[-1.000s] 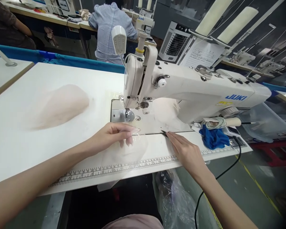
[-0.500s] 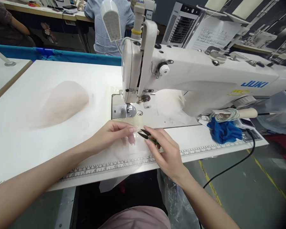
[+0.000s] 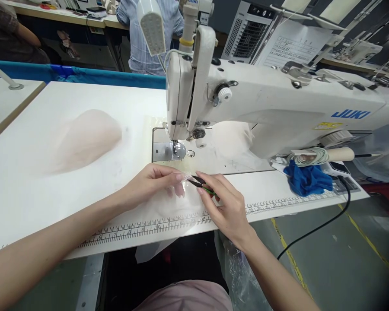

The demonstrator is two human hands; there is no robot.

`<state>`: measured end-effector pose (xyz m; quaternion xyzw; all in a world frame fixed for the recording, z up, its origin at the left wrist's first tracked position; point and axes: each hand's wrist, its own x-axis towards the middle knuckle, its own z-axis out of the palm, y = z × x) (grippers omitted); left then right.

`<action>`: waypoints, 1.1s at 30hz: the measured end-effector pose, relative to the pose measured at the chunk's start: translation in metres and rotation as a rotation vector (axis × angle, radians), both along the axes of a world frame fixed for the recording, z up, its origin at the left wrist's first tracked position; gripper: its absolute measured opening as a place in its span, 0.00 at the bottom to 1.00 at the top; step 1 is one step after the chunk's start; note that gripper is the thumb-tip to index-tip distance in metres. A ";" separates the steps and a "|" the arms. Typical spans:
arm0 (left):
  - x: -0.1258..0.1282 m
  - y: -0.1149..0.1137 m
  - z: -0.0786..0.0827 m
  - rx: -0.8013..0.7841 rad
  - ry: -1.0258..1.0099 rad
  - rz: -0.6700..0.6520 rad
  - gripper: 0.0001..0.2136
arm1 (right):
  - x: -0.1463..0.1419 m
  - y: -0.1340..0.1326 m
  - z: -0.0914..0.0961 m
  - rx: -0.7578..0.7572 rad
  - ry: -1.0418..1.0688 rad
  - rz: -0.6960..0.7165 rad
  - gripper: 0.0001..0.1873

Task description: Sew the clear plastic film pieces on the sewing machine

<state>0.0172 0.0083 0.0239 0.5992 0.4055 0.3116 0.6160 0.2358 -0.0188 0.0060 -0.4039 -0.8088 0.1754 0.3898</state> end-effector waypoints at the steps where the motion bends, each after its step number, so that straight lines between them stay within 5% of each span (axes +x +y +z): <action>1: 0.000 0.000 0.000 -0.002 -0.001 0.000 0.16 | 0.000 0.000 0.000 0.003 0.003 0.003 0.19; 33: 0.000 0.001 -0.001 -0.032 -0.055 -0.001 0.14 | -0.002 0.000 0.002 0.023 0.013 -0.001 0.19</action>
